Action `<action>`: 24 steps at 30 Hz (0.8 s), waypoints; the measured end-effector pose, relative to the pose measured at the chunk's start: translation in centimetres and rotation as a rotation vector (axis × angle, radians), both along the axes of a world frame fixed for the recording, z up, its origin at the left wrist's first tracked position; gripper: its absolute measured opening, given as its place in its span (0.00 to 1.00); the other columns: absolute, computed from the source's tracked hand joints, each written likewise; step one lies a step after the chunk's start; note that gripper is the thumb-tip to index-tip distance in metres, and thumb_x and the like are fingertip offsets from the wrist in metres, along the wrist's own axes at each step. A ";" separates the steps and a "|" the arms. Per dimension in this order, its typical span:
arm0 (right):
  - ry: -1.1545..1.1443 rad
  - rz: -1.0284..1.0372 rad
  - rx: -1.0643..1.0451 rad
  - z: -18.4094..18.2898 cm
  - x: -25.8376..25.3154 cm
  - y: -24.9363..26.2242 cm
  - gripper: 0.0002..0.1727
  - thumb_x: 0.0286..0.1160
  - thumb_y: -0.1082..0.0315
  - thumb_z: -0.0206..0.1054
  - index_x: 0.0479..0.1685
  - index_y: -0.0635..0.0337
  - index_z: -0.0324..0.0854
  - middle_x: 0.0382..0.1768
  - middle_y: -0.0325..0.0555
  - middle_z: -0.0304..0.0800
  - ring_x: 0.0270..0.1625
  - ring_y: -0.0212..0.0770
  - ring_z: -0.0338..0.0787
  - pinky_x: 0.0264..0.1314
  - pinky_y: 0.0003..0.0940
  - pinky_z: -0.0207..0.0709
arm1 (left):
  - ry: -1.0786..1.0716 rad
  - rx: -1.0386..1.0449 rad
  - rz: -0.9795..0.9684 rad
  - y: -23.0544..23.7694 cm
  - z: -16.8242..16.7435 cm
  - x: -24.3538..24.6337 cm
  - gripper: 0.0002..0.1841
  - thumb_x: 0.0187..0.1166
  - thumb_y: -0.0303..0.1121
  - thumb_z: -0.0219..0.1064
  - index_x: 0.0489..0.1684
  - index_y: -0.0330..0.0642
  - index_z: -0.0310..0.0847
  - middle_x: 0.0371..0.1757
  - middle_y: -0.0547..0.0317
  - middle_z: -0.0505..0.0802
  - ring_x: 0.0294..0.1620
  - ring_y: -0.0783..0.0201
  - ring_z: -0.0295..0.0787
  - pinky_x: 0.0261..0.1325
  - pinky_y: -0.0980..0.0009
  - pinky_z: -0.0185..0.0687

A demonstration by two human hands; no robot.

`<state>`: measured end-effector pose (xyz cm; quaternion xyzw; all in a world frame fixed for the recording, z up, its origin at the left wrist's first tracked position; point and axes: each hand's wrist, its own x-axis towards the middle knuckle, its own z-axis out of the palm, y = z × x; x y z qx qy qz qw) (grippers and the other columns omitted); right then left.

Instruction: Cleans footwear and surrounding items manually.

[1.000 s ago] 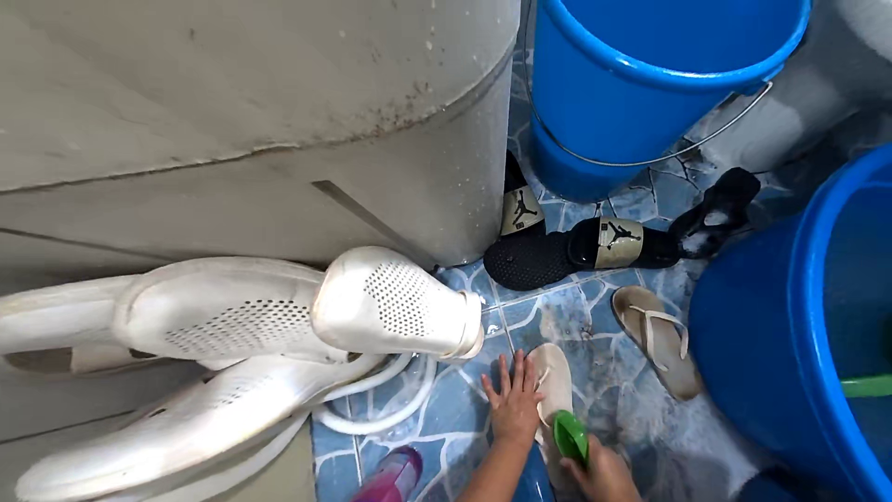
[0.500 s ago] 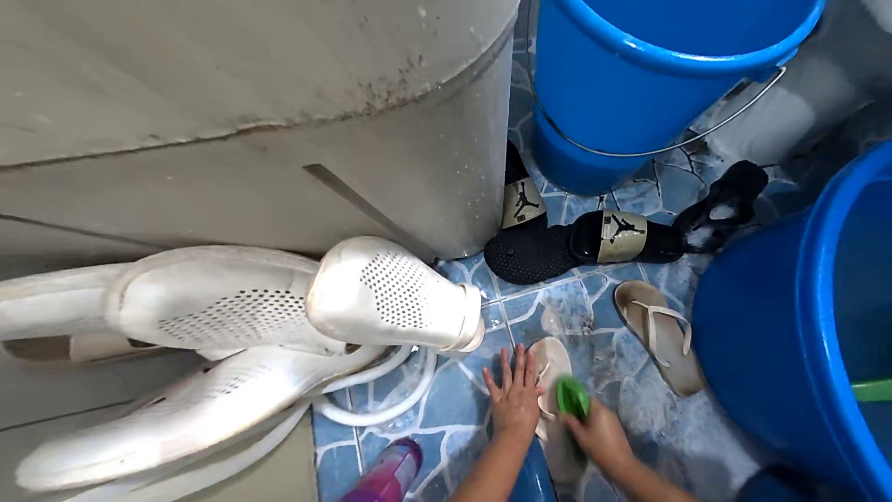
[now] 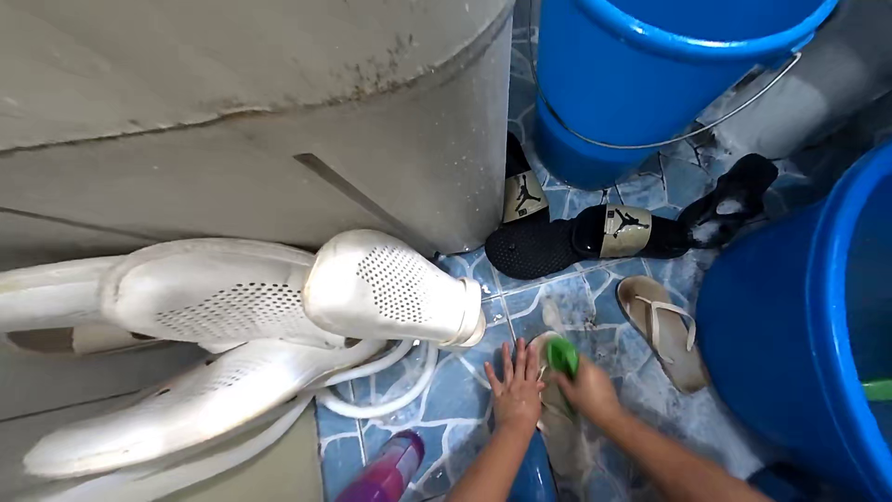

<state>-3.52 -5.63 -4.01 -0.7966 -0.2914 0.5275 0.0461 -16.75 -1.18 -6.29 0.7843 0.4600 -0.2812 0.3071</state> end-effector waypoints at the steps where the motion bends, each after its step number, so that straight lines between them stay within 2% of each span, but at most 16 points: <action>1: -0.042 -0.053 0.032 -0.3 0.9 2.9 0.30 0.84 0.54 0.68 0.74 0.71 0.74 0.60 0.67 0.89 0.66 0.63 0.89 0.72 0.60 0.77 | 0.007 0.009 0.008 -0.1 0.0 0.0 0.34 0.92 0.42 0.52 0.97 0.50 0.45 0.98 0.55 0.49 0.98 0.42 0.30 0.87 0.26 0.20; 3: -0.131 -0.117 0.085 -0.5 1.7 6.2 0.30 0.83 0.54 0.69 0.72 0.70 0.74 0.57 0.68 0.89 0.61 0.65 0.90 0.66 0.63 0.80 | 0.017 0.018 0.016 -0.1 0.1 0.3 0.35 0.92 0.43 0.53 0.97 0.51 0.44 0.98 0.56 0.48 0.98 0.42 0.29 0.87 0.25 0.20; 4: -0.145 -0.088 0.081 -0.4 1.3 5.9 0.30 0.84 0.53 0.68 0.72 0.70 0.73 0.56 0.66 0.90 0.61 0.64 0.91 0.66 0.62 0.80 | 0.031 0.003 0.014 0.1 0.3 0.3 0.35 0.92 0.44 0.53 0.98 0.51 0.42 0.98 0.57 0.46 0.98 0.42 0.27 0.86 0.25 0.19; 5: -0.132 -0.037 0.070 -0.2 0.5 3.9 0.31 0.85 0.52 0.66 0.74 0.69 0.72 0.57 0.65 0.90 0.62 0.62 0.91 0.68 0.60 0.80 | 0.038 -0.011 0.009 0.3 0.3 0.2 0.36 0.92 0.44 0.52 0.98 0.52 0.40 0.98 0.57 0.45 0.98 0.42 0.26 0.86 0.24 0.18; 7: -0.060 0.064 -0.002 0.6 -2.0 -3.4 0.34 0.84 0.53 0.65 0.78 0.72 0.70 0.59 0.68 0.90 0.63 0.65 0.90 0.70 0.62 0.79 | 0.021 -0.020 0.000 0.3 0.3 -0.1 0.35 0.93 0.45 0.51 0.98 0.50 0.41 0.98 0.56 0.45 0.98 0.40 0.26 0.85 0.22 0.18; 10: 0.057 0.106 -0.182 1.7 -3.2 -12.5 0.36 0.83 0.51 0.68 0.76 0.75 0.72 0.57 0.72 0.91 0.63 0.70 0.90 0.69 0.66 0.78 | 0.022 -0.020 -0.009 0.2 0.5 0.2 0.36 0.93 0.46 0.51 0.98 0.51 0.40 0.98 0.55 0.44 0.98 0.40 0.24 0.85 0.22 0.18; 11: 0.085 0.082 -0.184 1.5 -2.6 -13.9 0.35 0.81 0.51 0.70 0.74 0.75 0.73 0.56 0.71 0.91 0.63 0.69 0.90 0.70 0.66 0.78 | 0.036 -0.021 -0.006 0.0 0.7 0.4 0.36 0.93 0.46 0.51 0.98 0.52 0.39 0.98 0.56 0.42 0.97 0.40 0.22 0.85 0.22 0.17; 13: 0.100 -0.088 -0.050 0.7 -1.0 -14.5 0.34 0.76 0.55 0.76 0.70 0.75 0.76 0.55 0.69 0.91 0.61 0.63 0.91 0.71 0.60 0.79 | 0.026 -0.014 0.059 -0.1 1.3 0.7 0.35 0.92 0.43 0.53 0.98 0.53 0.41 0.99 0.58 0.42 0.97 0.40 0.22 0.85 0.22 0.18; 14: 0.081 -0.214 0.059 0.2 -0.1 -14.1 0.33 0.74 0.58 0.77 0.69 0.76 0.76 0.55 0.67 0.91 0.60 0.59 0.91 0.71 0.56 0.80 | -0.016 0.002 0.144 -0.4 1.5 0.7 0.35 0.91 0.43 0.56 0.97 0.53 0.47 0.98 0.56 0.48 0.98 0.39 0.28 0.86 0.24 0.24; 16: 0.003 -0.448 0.268 -0.6 1.6 -12.4 0.32 0.72 0.62 0.78 0.69 0.77 0.76 0.55 0.64 0.91 0.58 0.52 0.92 0.67 0.50 0.84 | -0.087 0.000 0.352 -0.9 2.2 0.6 0.33 0.86 0.46 0.64 0.90 0.47 0.63 0.91 0.45 0.66 0.92 0.39 0.54 0.85 0.33 0.49; 17: -0.031 -0.535 0.331 -0.6 2.4 -11.1 0.32 0.72 0.64 0.77 0.70 0.77 0.75 0.55 0.64 0.91 0.57 0.50 0.92 0.67 0.47 0.84 | -0.090 -0.045 0.416 -1.0 2.5 0.5 0.36 0.82 0.50 0.67 0.88 0.43 0.64 0.86 0.40 0.71 0.87 0.38 0.64 0.82 0.37 0.59; 18: -0.049 -0.606 0.368 -0.4 3.1 -9.8 0.31 0.73 0.66 0.77 0.70 0.77 0.74 0.55 0.63 0.90 0.56 0.47 0.92 0.65 0.44 0.84 | -0.068 -0.117 0.460 -1.0 2.6 0.6 0.41 0.79 0.54 0.70 0.88 0.40 0.62 0.85 0.37 0.71 0.83 0.39 0.70 0.80 0.40 0.65; 19: -0.054 -0.658 0.392 -0.1 3.7 -8.8 0.29 0.74 0.67 0.76 0.69 0.77 0.74 0.53 0.61 0.90 0.53 0.44 0.91 0.62 0.41 0.84 | -0.038 -0.187 0.486 -1.0 2.6 0.7 0.43 0.76 0.53 0.72 0.88 0.39 0.59 0.86 0.35 0.69 0.80 0.40 0.75 0.78 0.43 0.72; 20: -0.057 -0.697 0.419 0.2 4.1 -8.1 0.27 0.74 0.68 0.76 0.67 0.77 0.75 0.49 0.59 0.90 0.49 0.41 0.90 0.58 0.37 0.84 | -0.015 -0.245 0.491 -0.9 2.6 1.0 0.42 0.76 0.47 0.73 0.88 0.39 0.57 0.87 0.35 0.67 0.77 0.40 0.79 0.74 0.47 0.78; 21: -0.066 -0.727 0.464 0.4 4.4 -7.6 0.25 0.73 0.70 0.76 0.64 0.77 0.77 0.45 0.56 0.89 0.44 0.37 0.89 0.53 0.34 0.84 | -0.019 -0.288 0.480 -0.6 2.7 1.5 0.39 0.77 0.39 0.71 0.88 0.38 0.57 0.86 0.34 0.66 0.75 0.40 0.80 0.73 0.49 0.80; 24: -0.149 -0.755 0.628 1.8 5.8 -6.4 0.20 0.71 0.72 0.76 0.55 0.78 0.78 0.33 0.46 0.85 0.33 0.28 0.85 0.41 0.25 0.82 | -0.097 -0.331 0.314 0.4 4.2 4.0 0.34 0.78 0.24 0.65 0.88 0.40 0.61 0.88 0.37 0.67 0.78 0.40 0.78 0.75 0.49 0.78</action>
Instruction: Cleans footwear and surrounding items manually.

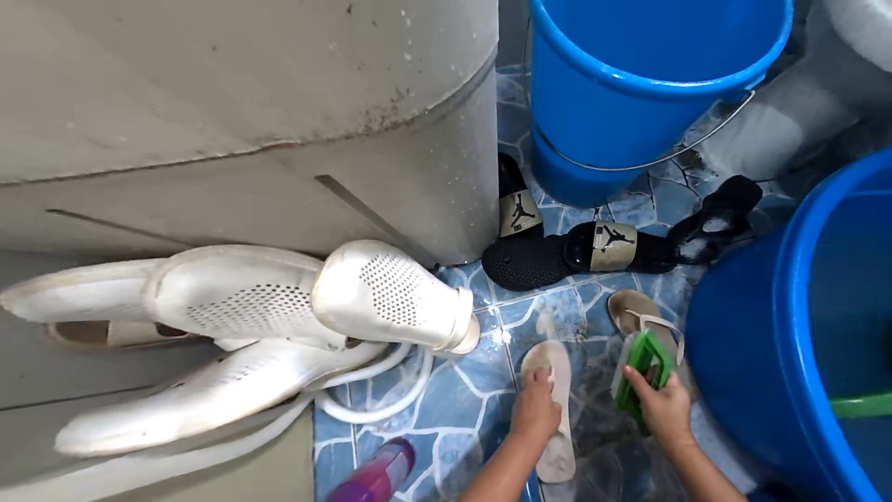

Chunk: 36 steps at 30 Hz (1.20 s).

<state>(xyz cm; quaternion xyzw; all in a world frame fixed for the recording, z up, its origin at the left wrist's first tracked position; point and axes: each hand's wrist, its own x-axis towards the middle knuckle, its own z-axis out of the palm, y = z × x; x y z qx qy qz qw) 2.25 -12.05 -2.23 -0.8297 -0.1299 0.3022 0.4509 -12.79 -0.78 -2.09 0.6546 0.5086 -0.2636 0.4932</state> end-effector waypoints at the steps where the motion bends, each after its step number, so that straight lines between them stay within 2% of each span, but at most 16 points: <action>1: -0.048 -0.009 0.012 0.6 0.8 0.2 0.18 0.71 0.72 0.75 0.52 0.77 0.77 0.30 0.43 0.82 0.30 0.26 0.83 0.38 0.24 0.81 | -0.042 0.033 -0.090 0.3 0.7 1.0 0.31 0.80 0.23 0.62 0.87 0.42 0.64 0.86 0.39 0.70 0.77 0.41 0.79 0.75 0.48 0.78; 4: -0.101 -0.056 -0.066 2.1 4.0 0.4 0.17 0.74 0.67 0.75 0.46 0.74 0.76 0.30 0.46 0.77 0.29 0.34 0.78 0.35 0.35 0.78 | -0.228 0.156 -0.393 1.0 2.7 4.1 0.23 0.84 0.21 0.55 0.78 0.41 0.76 0.76 0.39 0.82 0.74 0.40 0.81 0.76 0.44 0.74; 6: -0.103 -0.001 -0.152 2.6 6.1 0.5 0.18 0.75 0.65 0.75 0.48 0.73 0.77 0.31 0.49 0.79 0.31 0.38 0.80 0.39 0.41 0.79 | -0.329 0.214 -0.551 1.0 2.9 5.6 0.20 0.87 0.22 0.53 0.75 0.39 0.78 0.72 0.37 0.85 0.73 0.38 0.82 0.74 0.41 0.72; 9: 0.003 0.230 -0.381 2.9 7.9 0.7 0.25 0.76 0.61 0.77 0.61 0.75 0.80 0.48 0.65 0.90 0.52 0.57 0.91 0.61 0.59 0.81 | -0.407 0.229 -0.728 0.3 0.2 5.7 0.20 0.92 0.25 0.47 0.78 0.35 0.75 0.75 0.35 0.82 0.79 0.36 0.76 0.80 0.41 0.67; 12: 0.127 0.371 -0.492 1.6 6.5 0.4 0.29 0.74 0.58 0.78 0.67 0.72 0.79 0.57 0.66 0.89 0.61 0.58 0.89 0.70 0.57 0.78 | -0.550 0.339 -0.887 -2.0 -3.6 2.9 0.20 0.89 0.22 0.50 0.75 0.32 0.77 0.72 0.36 0.86 0.76 0.36 0.80 0.78 0.44 0.70; 15: 0.198 0.360 -0.507 -0.5 3.3 -0.7 0.33 0.74 0.56 0.78 0.71 0.72 0.77 0.61 0.66 0.87 0.66 0.57 0.87 0.73 0.55 0.76 | -0.788 0.646 -1.040 -3.6 -5.1 0.3 0.17 0.80 0.18 0.60 0.63 0.37 0.87 0.60 0.49 0.94 0.63 0.48 0.90 0.64 0.53 0.83; 17: 0.216 0.274 -0.475 -1.4 1.7 -1.7 0.33 0.74 0.56 0.77 0.71 0.72 0.77 0.61 0.65 0.88 0.65 0.56 0.88 0.74 0.54 0.77 | -0.903 0.797 -1.082 -2.7 -5.2 -0.2 0.16 0.75 0.17 0.65 0.55 0.42 0.91 0.53 0.57 0.96 0.56 0.55 0.93 0.60 0.58 0.84; 18: 0.214 0.230 -0.459 -1.6 0.9 -2.2 0.33 0.75 0.56 0.77 0.71 0.73 0.77 0.60 0.65 0.88 0.64 0.56 0.88 0.73 0.54 0.77 | -0.925 0.809 -1.075 -2.0 -5.2 -0.3 0.16 0.74 0.16 0.66 0.54 0.43 0.92 0.52 0.58 0.96 0.56 0.55 0.93 0.61 0.56 0.83; 22: 0.149 0.284 -0.408 -2.8 -3.2 -4.7 0.33 0.76 0.57 0.75 0.70 0.77 0.76 0.57 0.68 0.90 0.62 0.59 0.90 0.71 0.56 0.79 | -0.782 0.550 -0.945 -0.4 -5.2 -1.3 0.21 0.81 0.19 0.61 0.71 0.44 0.85 0.64 0.45 0.92 0.70 0.40 0.87 0.72 0.38 0.73; 25: 0.145 0.260 -0.431 -4.2 -4.9 -5.6 0.33 0.77 0.56 0.75 0.69 0.77 0.77 0.56 0.69 0.90 0.62 0.61 0.91 0.72 0.57 0.78 | -0.598 0.355 -0.868 -0.2 -4.5 -2.5 0.21 0.83 0.29 0.61 0.75 0.40 0.79 0.71 0.41 0.87 0.80 0.39 0.76 0.81 0.36 0.60; 27: 0.162 0.228 -0.443 -4.3 -5.1 -5.6 0.33 0.77 0.56 0.75 0.70 0.77 0.76 0.57 0.68 0.90 0.63 0.60 0.90 0.73 0.57 0.78 | -0.563 0.381 -0.673 -1.3 -4.5 -3.7 0.17 0.86 0.39 0.60 0.59 0.35 0.87 0.65 0.40 0.90 0.77 0.40 0.79 0.82 0.38 0.61; 29: 0.163 0.233 -0.455 -4.1 -5.1 -5.4 0.33 0.77 0.56 0.74 0.71 0.76 0.75 0.58 0.66 0.90 0.64 0.58 0.90 0.73 0.55 0.78 | -0.535 0.551 -0.445 -2.9 -4.9 -4.2 0.17 0.87 0.38 0.60 0.44 0.32 0.91 0.53 0.40 0.94 0.67 0.40 0.88 0.75 0.41 0.72; 30: 0.160 0.244 -0.469 -3.9 -5.2 -5.3 0.33 0.78 0.55 0.74 0.71 0.75 0.75 0.59 0.65 0.90 0.64 0.57 0.90 0.73 0.55 0.78 | -0.486 0.622 -0.358 -3.6 -5.1 -4.0 0.15 0.86 0.35 0.61 0.43 0.33 0.92 0.50 0.41 0.95 0.62 0.41 0.90 0.70 0.42 0.75; 32: 0.137 0.267 -0.497 -3.7 -5.5 -5.1 0.33 0.79 0.54 0.73 0.73 0.74 0.75 0.59 0.65 0.90 0.64 0.58 0.90 0.73 0.56 0.78 | -0.358 0.686 -0.220 -4.5 -5.0 -3.3 0.13 0.82 0.28 0.62 0.54 0.37 0.92 0.53 0.39 0.94 0.62 0.37 0.89 0.68 0.40 0.75; 33: 0.125 0.277 -0.507 -3.6 -5.7 -5.1 0.33 0.80 0.54 0.73 0.73 0.74 0.74 0.59 0.65 0.90 0.64 0.59 0.90 0.73 0.57 0.78 | -0.285 0.682 -0.152 -4.5 -4.7 -3.1 0.16 0.80 0.25 0.62 0.61 0.37 0.90 0.60 0.35 0.92 0.67 0.32 0.84 0.71 0.36 0.72; 36: 0.109 0.308 -0.542 -3.4 -5.7 -4.9 0.33 0.80 0.53 0.72 0.73 0.72 0.74 0.58 0.65 0.91 0.63 0.60 0.91 0.71 0.59 0.78 | -0.045 0.597 -0.013 -3.2 -4.6 -2.7 0.28 0.81 0.30 0.62 0.83 0.35 0.71 0.88 0.31 0.68 0.90 0.30 0.55 0.87 0.33 0.46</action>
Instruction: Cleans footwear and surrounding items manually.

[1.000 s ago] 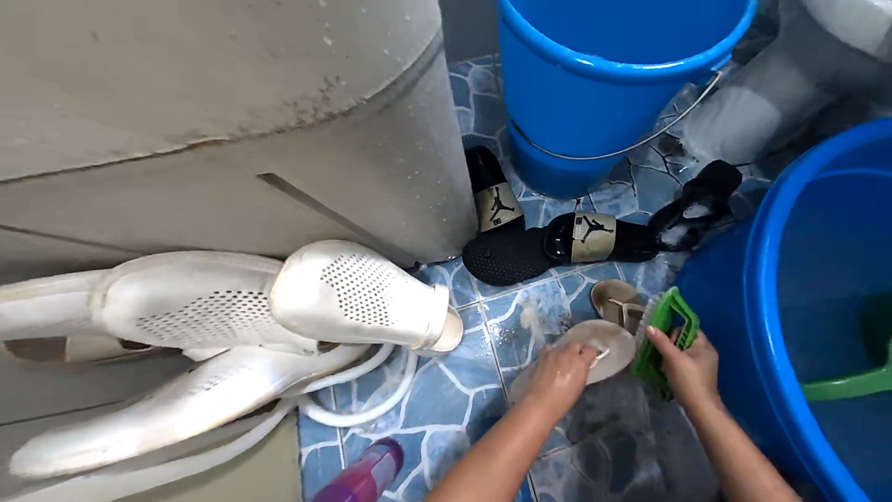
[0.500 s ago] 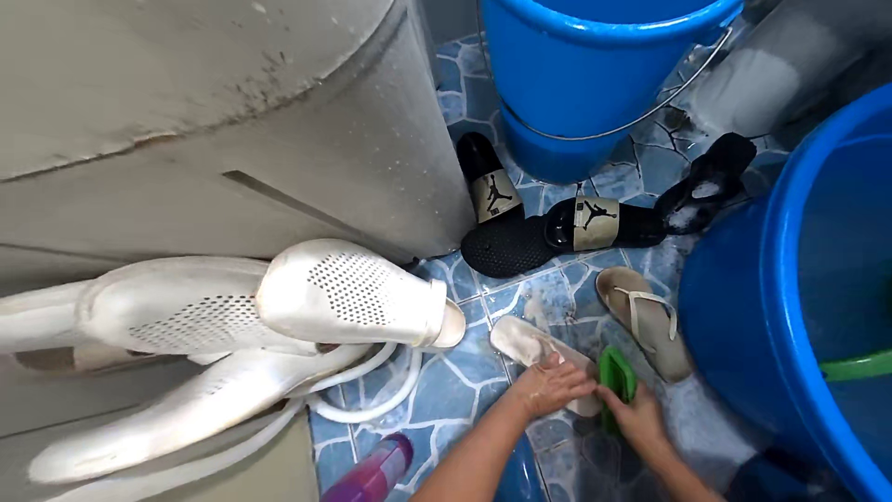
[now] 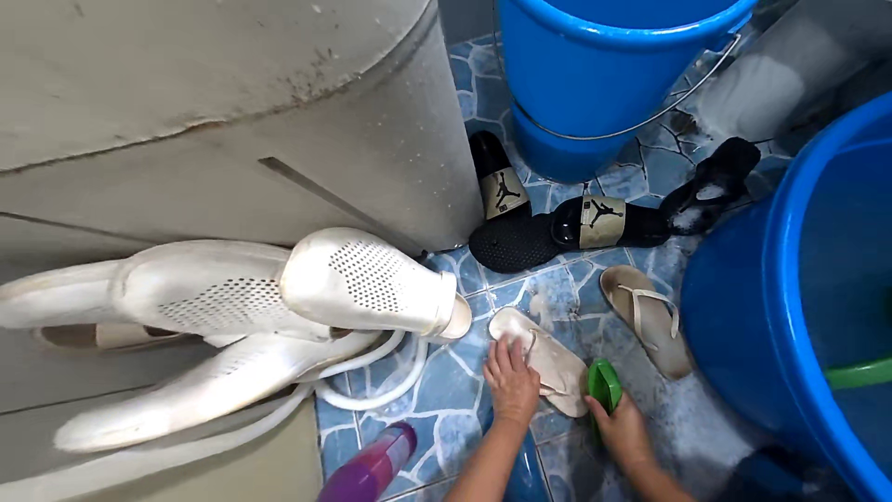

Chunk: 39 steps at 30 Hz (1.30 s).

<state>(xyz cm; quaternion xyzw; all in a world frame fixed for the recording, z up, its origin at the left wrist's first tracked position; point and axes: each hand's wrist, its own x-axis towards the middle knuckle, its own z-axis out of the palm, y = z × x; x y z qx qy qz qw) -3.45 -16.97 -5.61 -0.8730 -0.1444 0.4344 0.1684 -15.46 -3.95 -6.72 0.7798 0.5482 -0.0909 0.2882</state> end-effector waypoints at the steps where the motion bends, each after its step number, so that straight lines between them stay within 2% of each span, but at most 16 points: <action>1: -0.002 0.014 -0.014 0.0 0.1 0.1 0.33 0.80 0.52 0.72 0.73 0.71 0.75 0.58 0.64 0.91 0.63 0.60 0.91 0.71 0.59 0.78 | 0.084 -0.076 -0.018 0.4 0.0 0.2 0.32 0.84 0.31 0.58 0.90 0.34 0.59 0.94 0.35 0.55 0.96 0.35 0.42 0.91 0.34 0.33; 2: 0.001 0.026 -0.025 0.0 0.2 0.2 0.33 0.80 0.52 0.72 0.74 0.70 0.75 0.58 0.63 0.91 0.64 0.59 0.91 0.71 0.59 0.78 | 0.152 -0.148 -0.074 0.7 0.0 0.4 0.33 0.88 0.30 0.52 0.93 0.32 0.49 0.96 0.37 0.47 0.97 0.38 0.32 0.92 0.35 0.26; 3: 0.007 0.037 -0.029 0.0 0.3 0.2 0.33 0.80 0.52 0.72 0.74 0.71 0.74 0.58 0.64 0.91 0.64 0.60 0.91 0.72 0.59 0.78 | 0.170 -0.178 -0.122 0.8 -0.3 0.3 0.32 0.90 0.30 0.49 0.93 0.30 0.46 0.96 0.36 0.43 0.98 0.39 0.29 0.93 0.36 0.26; 6: 0.060 0.065 -0.046 0.8 0.1 -0.5 0.34 0.80 0.54 0.72 0.74 0.73 0.73 0.60 0.66 0.90 0.65 0.59 0.90 0.73 0.57 0.77 | 0.059 -0.204 -0.195 0.9 -1.2 -1.0 0.30 0.92 0.31 0.45 0.91 0.25 0.48 0.95 0.32 0.45 0.97 0.38 0.32 0.94 0.41 0.30; 9: 0.086 0.077 -0.066 2.1 -0.7 0.2 0.33 0.79 0.52 0.73 0.70 0.73 0.77 0.56 0.66 0.91 0.62 0.61 0.91 0.69 0.58 0.79 | 0.057 -0.288 -0.248 2.0 -1.1 -1.6 0.32 0.95 0.37 0.46 0.93 0.28 0.43 0.96 0.37 0.43 0.98 0.42 0.27 0.94 0.39 0.23; 12: 0.106 0.147 -0.012 1.5 0.9 7.4 0.30 0.81 0.53 0.71 0.70 0.71 0.78 0.59 0.66 0.89 0.64 0.60 0.89 0.71 0.59 0.78 | 0.081 -0.308 -0.278 2.0 -1.3 -1.8 0.33 0.95 0.40 0.46 0.95 0.32 0.42 0.97 0.42 0.39 0.98 0.45 0.23 0.93 0.38 0.21; 14: 0.063 0.206 0.047 0.6 1.3 13.5 0.28 0.80 0.54 0.72 0.67 0.70 0.79 0.56 0.68 0.90 0.61 0.65 0.90 0.66 0.66 0.79 | 0.106 -0.298 -0.294 2.0 -1.3 -1.8 0.33 0.94 0.40 0.47 0.95 0.35 0.43 0.98 0.44 0.40 0.98 0.47 0.24 0.94 0.39 0.21; 16: 0.021 0.305 0.028 1.1 0.5 15.9 0.28 0.82 0.53 0.70 0.68 0.69 0.77 0.54 0.67 0.90 0.60 0.66 0.91 0.64 0.67 0.80 | 0.156 -0.306 -0.295 2.3 -0.9 -1.5 0.34 0.94 0.42 0.47 0.96 0.38 0.42 0.98 0.47 0.41 0.99 0.50 0.24 0.93 0.38 0.18; 19: 0.085 0.474 -0.116 1.9 -2.0 7.1 0.33 0.85 0.51 0.65 0.79 0.69 0.71 0.61 0.66 0.89 0.65 0.64 0.90 0.71 0.62 0.78 | 0.181 -0.323 -0.314 2.8 -0.3 -1.6 0.33 0.95 0.42 0.46 0.97 0.43 0.42 0.98 0.50 0.43 0.99 0.51 0.27 0.93 0.36 0.19; 21: 0.101 0.418 -0.182 2.1 -2.3 2.1 0.34 0.82 0.50 0.68 0.74 0.71 0.75 0.59 0.67 0.90 0.64 0.64 0.91 0.70 0.62 0.79 | 0.163 -0.355 -0.330 3.2 -0.2 -1.2 0.33 0.95 0.43 0.46 0.97 0.45 0.39 0.98 0.53 0.41 0.99 0.53 0.24 0.92 0.36 0.18; 24: 0.124 0.314 -0.180 1.8 -0.6 7.0 0.31 0.81 0.52 0.70 0.70 0.71 0.79 0.60 0.66 0.89 0.66 0.62 0.88 0.73 0.60 0.76 | 0.150 -0.369 -0.319 3.2 -0.5 -1.2 0.34 0.95 0.44 0.46 0.98 0.47 0.36 0.99 0.56 0.36 0.98 0.55 0.19 0.93 0.38 0.17; 27: 0.081 0.331 -0.145 1.3 0.3 11.9 0.29 0.80 0.52 0.72 0.66 0.69 0.80 0.56 0.65 0.90 0.63 0.62 0.90 0.69 0.62 0.78 | 0.154 -0.329 -0.305 3.1 -0.4 -0.9 0.35 0.95 0.42 0.48 0.98 0.46 0.36 0.99 0.56 0.36 0.98 0.55 0.19 0.93 0.38 0.17; 31: 0.073 0.490 -0.189 2.0 -1.3 4.7 0.33 0.83 0.49 0.66 0.74 0.70 0.75 0.58 0.66 0.90 0.65 0.64 0.90 0.71 0.61 0.78 | 0.191 -0.333 -0.306 2.9 -0.2 -0.3 0.35 0.95 0.41 0.46 0.98 0.44 0.34 0.98 0.56 0.34 0.98 0.55 0.17 0.92 0.35 0.14; 33: 0.102 0.463 -0.224 2.3 -1.3 2.8 0.34 0.83 0.48 0.67 0.75 0.71 0.74 0.60 0.66 0.90 0.66 0.63 0.89 0.73 0.59 0.77 | 0.191 -0.349 -0.317 3.3 -0.3 -0.2 0.34 0.95 0.42 0.46 0.98 0.46 0.33 0.99 0.57 0.34 0.98 0.54 0.16 0.91 0.34 0.13; 36: 0.089 0.322 -0.083 1.7 0.0 9.8 0.30 0.81 0.53 0.70 0.71 0.71 0.78 0.59 0.68 0.89 0.66 0.63 0.89 0.72 0.62 0.77 | 0.153 -0.354 -0.328 3.2 -0.5 -0.5 0.35 0.94 0.39 0.49 0.98 0.45 0.35 0.98 0.56 0.34 0.98 0.53 0.16 0.91 0.34 0.14; 39: 0.020 0.317 0.013 0.8 0.5 16.1 0.27 0.81 0.54 0.72 0.66 0.69 0.80 0.54 0.68 0.90 0.59 0.66 0.90 0.63 0.68 0.80 | 0.208 -0.347 -0.326 3.4 -0.3 -0.2 0.35 0.95 0.40 0.47 0.98 0.47 0.32 0.98 0.58 0.31 0.98 0.54 0.14 0.91 0.34 0.13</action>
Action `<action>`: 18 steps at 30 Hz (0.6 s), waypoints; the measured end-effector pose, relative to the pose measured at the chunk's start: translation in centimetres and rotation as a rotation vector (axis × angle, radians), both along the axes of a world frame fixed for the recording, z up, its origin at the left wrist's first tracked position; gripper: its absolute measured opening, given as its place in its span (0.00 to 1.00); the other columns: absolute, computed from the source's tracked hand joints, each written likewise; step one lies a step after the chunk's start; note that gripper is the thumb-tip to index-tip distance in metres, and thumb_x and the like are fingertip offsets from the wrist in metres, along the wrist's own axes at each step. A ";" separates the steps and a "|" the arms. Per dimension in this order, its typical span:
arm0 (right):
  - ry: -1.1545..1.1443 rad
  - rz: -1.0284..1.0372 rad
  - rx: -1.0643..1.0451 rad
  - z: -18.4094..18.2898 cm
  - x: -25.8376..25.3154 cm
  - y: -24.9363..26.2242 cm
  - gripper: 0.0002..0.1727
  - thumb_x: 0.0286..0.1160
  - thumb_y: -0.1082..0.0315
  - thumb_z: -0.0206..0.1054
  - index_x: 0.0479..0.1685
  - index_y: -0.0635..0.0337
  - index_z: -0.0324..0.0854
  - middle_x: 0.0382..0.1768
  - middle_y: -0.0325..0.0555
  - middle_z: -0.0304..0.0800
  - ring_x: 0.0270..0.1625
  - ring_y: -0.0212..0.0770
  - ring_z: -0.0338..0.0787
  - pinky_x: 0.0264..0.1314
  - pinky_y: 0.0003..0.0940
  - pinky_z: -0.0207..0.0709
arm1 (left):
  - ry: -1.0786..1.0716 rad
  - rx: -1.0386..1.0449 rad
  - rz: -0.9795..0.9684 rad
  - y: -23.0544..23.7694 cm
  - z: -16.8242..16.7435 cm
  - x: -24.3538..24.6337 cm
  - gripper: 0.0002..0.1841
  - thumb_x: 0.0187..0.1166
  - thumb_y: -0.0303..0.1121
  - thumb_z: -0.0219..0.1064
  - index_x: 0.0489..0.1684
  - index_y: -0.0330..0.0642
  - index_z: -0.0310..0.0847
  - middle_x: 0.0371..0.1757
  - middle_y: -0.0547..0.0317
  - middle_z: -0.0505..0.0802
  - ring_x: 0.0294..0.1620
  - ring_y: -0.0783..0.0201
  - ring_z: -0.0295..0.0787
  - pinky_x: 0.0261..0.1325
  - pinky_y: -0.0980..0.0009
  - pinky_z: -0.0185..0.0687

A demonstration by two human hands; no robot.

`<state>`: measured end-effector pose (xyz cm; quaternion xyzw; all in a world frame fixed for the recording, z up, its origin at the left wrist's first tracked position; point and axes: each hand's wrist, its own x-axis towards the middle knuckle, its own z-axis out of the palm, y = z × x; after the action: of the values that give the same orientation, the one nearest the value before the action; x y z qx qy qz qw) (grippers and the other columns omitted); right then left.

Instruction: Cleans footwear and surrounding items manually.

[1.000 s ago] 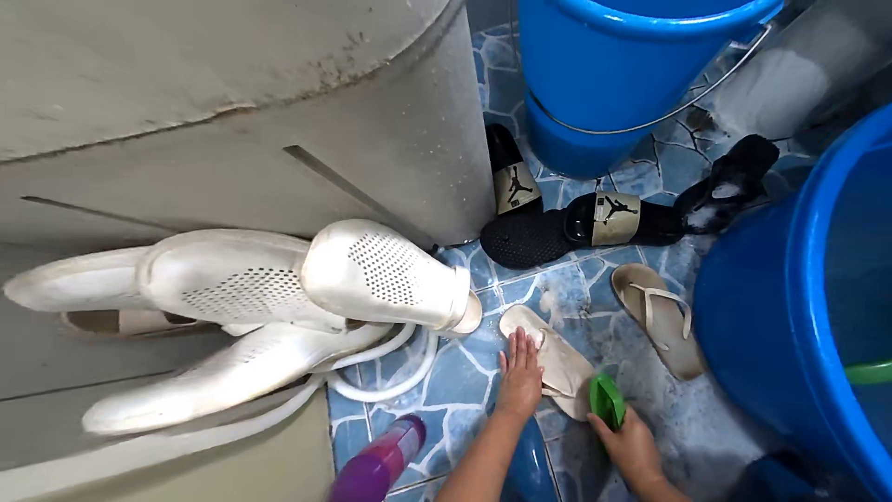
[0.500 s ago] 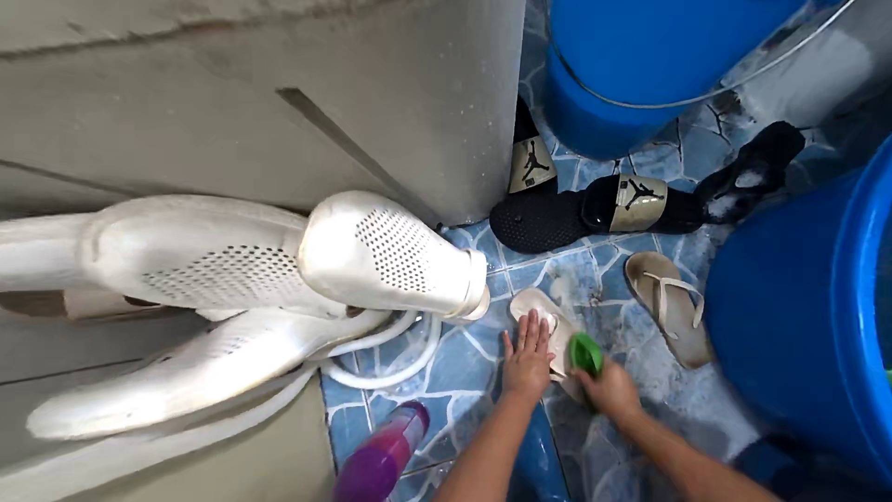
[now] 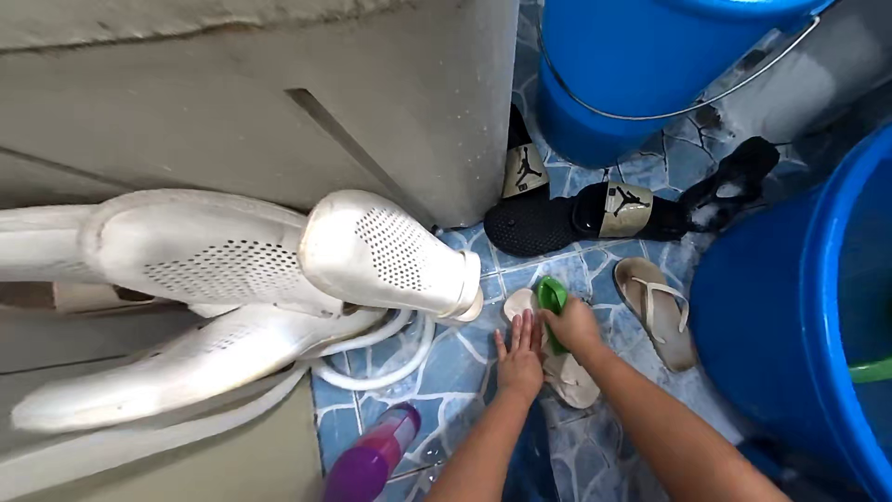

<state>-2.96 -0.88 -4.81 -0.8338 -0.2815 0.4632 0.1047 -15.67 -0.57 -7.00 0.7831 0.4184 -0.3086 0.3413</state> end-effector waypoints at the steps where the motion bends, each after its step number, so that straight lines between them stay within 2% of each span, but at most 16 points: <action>1: 0.000 0.059 -0.007 0.2 -0.2 -1.3 0.28 0.81 0.53 0.71 0.69 0.68 0.78 0.56 0.67 0.90 0.61 0.65 0.90 0.65 0.67 0.80 | 0.012 -0.001 0.003 0.0 0.1 -0.1 0.35 0.94 0.39 0.47 0.98 0.47 0.34 0.98 0.58 0.32 0.98 0.54 0.16 0.91 0.34 0.13; 3: 0.028 0.239 -0.115 0.7 -0.5 -8.1 0.33 0.83 0.49 0.67 0.76 0.69 0.74 0.60 0.66 0.90 0.65 0.64 0.90 0.71 0.63 0.78 | 0.001 -0.016 0.011 0.2 0.3 0.2 0.34 0.94 0.37 0.47 0.98 0.47 0.35 0.99 0.59 0.34 0.98 0.54 0.18 0.90 0.32 0.14; 5: 0.092 0.265 -0.274 1.5 -0.8 -14.1 0.35 0.84 0.49 0.67 0.75 0.71 0.73 0.60 0.68 0.89 0.66 0.65 0.89 0.73 0.61 0.77 | 0.000 -0.037 -0.009 0.4 0.3 0.5 0.34 0.95 0.41 0.45 0.98 0.49 0.32 0.98 0.61 0.33 0.98 0.55 0.16 0.90 0.31 0.13; 6: 0.107 0.237 -0.284 1.5 -0.6 -14.9 0.34 0.83 0.49 0.68 0.74 0.72 0.74 0.60 0.68 0.89 0.65 0.64 0.89 0.73 0.60 0.77 | -0.004 -0.036 -0.017 0.3 0.3 0.5 0.35 0.96 0.41 0.45 0.98 0.49 0.31 0.98 0.61 0.32 0.98 0.55 0.15 0.90 0.31 0.13; 7: 0.107 0.194 -0.245 1.3 -0.3 -13.9 0.33 0.82 0.51 0.69 0.73 0.72 0.76 0.60 0.67 0.89 0.66 0.63 0.89 0.73 0.60 0.77 | -0.010 -0.027 -0.022 0.2 0.2 0.4 0.35 0.95 0.41 0.46 0.98 0.49 0.31 0.98 0.61 0.32 0.98 0.54 0.15 0.90 0.31 0.13; 9: 0.093 0.099 -0.138 0.5 0.5 -8.6 0.30 0.81 0.53 0.71 0.70 0.71 0.78 0.59 0.66 0.89 0.65 0.62 0.89 0.72 0.60 0.77 | -0.026 -0.005 -0.031 0.0 0.0 0.3 0.35 0.95 0.40 0.49 0.98 0.47 0.34 0.98 0.58 0.33 0.98 0.53 0.15 0.90 0.31 0.14; 12: 0.011 0.006 -0.036 0.0 1.1 -1.9 0.27 0.80 0.54 0.72 0.65 0.69 0.80 0.53 0.67 0.90 0.59 0.65 0.91 0.64 0.65 0.80 | 0.011 0.014 -0.033 -0.2 0.2 0.8 0.37 0.93 0.37 0.52 0.98 0.45 0.35 0.98 0.58 0.32 0.98 0.53 0.16 0.90 0.31 0.14; 14: 0.012 0.119 -0.044 0.3 0.5 -4.0 0.29 0.82 0.52 0.70 0.68 0.69 0.77 0.53 0.66 0.91 0.59 0.65 0.91 0.64 0.64 0.81 | 0.048 0.008 -0.036 -0.1 0.4 0.8 0.36 0.93 0.36 0.51 0.98 0.46 0.35 0.98 0.60 0.31 0.98 0.54 0.16 0.89 0.31 0.13; 16: 0.054 0.331 -0.150 0.8 0.0 -10.7 0.33 0.83 0.50 0.66 0.74 0.71 0.74 0.56 0.68 0.90 0.62 0.66 0.90 0.69 0.63 0.79 | 0.049 -0.022 -0.035 0.1 0.5 0.9 0.36 0.94 0.38 0.48 0.98 0.49 0.31 0.98 0.61 0.30 0.98 0.55 0.15 0.89 0.30 0.14; 18: 0.093 0.399 -0.285 1.5 0.4 -14.5 0.34 0.84 0.49 0.66 0.75 0.72 0.73 0.57 0.70 0.90 0.64 0.67 0.90 0.71 0.63 0.77 | 0.036 -0.044 -0.038 0.5 0.6 1.1 0.36 0.95 0.41 0.47 0.98 0.50 0.30 0.98 0.61 0.30 0.98 0.55 0.14 0.89 0.29 0.14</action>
<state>-2.56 -15.36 -3.31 -0.7460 -0.3672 0.5475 -0.0947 -14.56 -0.09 -6.41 0.7776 0.4024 -0.3382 0.3451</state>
